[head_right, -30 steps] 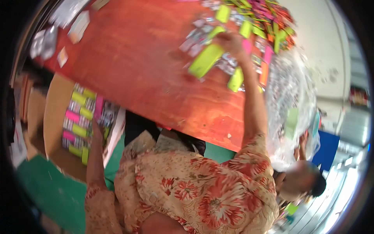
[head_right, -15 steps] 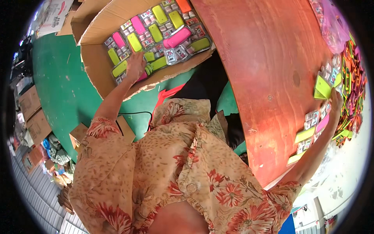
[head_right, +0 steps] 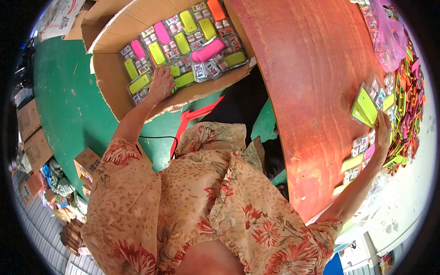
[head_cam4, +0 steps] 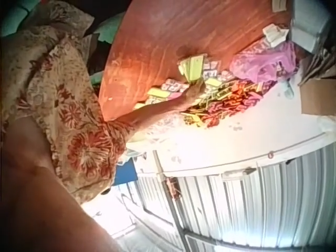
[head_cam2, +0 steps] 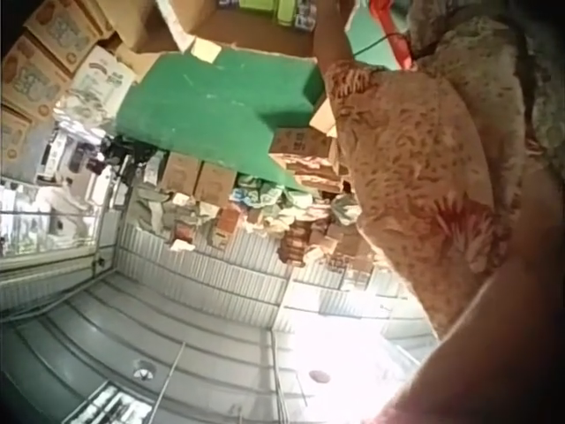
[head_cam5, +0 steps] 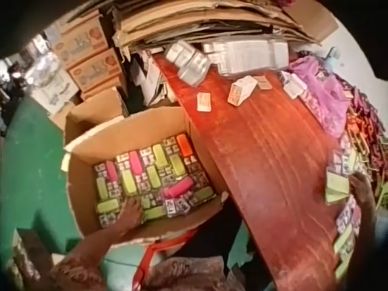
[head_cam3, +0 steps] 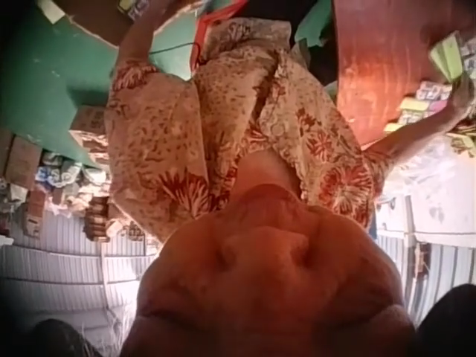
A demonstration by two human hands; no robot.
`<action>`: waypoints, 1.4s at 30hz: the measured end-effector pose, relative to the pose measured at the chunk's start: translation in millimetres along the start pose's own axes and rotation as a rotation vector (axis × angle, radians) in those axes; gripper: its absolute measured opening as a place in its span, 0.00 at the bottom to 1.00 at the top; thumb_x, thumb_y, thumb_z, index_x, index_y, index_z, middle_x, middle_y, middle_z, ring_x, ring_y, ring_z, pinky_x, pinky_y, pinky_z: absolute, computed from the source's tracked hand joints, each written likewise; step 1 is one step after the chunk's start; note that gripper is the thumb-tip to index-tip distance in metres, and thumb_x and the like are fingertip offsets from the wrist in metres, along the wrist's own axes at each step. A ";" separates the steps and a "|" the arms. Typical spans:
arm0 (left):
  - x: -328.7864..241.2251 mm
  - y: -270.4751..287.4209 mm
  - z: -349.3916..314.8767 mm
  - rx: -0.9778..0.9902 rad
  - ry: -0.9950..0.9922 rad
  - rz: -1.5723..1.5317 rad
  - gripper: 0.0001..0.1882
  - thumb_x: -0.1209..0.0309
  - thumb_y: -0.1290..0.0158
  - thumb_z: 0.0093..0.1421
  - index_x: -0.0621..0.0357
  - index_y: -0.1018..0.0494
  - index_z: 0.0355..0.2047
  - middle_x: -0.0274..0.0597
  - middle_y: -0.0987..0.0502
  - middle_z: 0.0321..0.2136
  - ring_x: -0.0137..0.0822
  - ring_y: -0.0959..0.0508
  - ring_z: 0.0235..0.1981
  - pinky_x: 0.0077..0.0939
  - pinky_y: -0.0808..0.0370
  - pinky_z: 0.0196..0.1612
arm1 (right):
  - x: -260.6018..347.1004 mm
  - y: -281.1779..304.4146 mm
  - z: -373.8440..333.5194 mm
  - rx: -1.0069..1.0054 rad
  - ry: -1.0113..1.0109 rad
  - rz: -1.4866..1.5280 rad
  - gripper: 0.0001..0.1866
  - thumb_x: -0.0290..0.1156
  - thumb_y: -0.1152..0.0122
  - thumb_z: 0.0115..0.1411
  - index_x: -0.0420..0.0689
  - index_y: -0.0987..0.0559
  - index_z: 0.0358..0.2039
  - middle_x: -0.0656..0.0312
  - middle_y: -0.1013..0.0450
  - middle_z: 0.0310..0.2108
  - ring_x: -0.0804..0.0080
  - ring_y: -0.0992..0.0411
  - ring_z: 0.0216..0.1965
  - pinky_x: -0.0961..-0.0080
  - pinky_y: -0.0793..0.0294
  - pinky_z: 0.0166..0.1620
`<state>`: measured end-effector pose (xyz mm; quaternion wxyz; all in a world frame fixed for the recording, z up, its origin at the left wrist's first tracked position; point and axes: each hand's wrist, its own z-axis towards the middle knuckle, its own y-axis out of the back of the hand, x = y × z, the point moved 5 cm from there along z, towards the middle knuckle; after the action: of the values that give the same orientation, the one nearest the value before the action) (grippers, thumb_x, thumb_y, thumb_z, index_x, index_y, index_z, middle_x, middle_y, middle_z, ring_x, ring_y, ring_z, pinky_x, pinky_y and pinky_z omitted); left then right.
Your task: Packaging small items into colorful plastic cases and organizing them into a cardboard box.
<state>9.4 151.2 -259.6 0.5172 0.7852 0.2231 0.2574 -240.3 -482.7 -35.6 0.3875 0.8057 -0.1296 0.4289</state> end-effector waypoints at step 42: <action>7.6 2.3 -3.9 0.005 -0.026 -0.075 0.22 0.52 0.59 0.53 0.59 0.32 0.37 0.47 0.36 0.40 0.49 0.45 0.52 0.54 0.44 0.47 | 41.7 -72.0 -81.8 -0.060 0.123 0.593 0.17 0.25 0.53 0.55 0.38 0.38 0.46 0.57 0.34 0.41 0.70 0.34 0.42 0.74 0.34 0.46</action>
<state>13.0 157.8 -254.9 0.5273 0.7809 0.2463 0.2269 -224.8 -369.3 -12.4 0.2763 0.6935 -0.3480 0.5671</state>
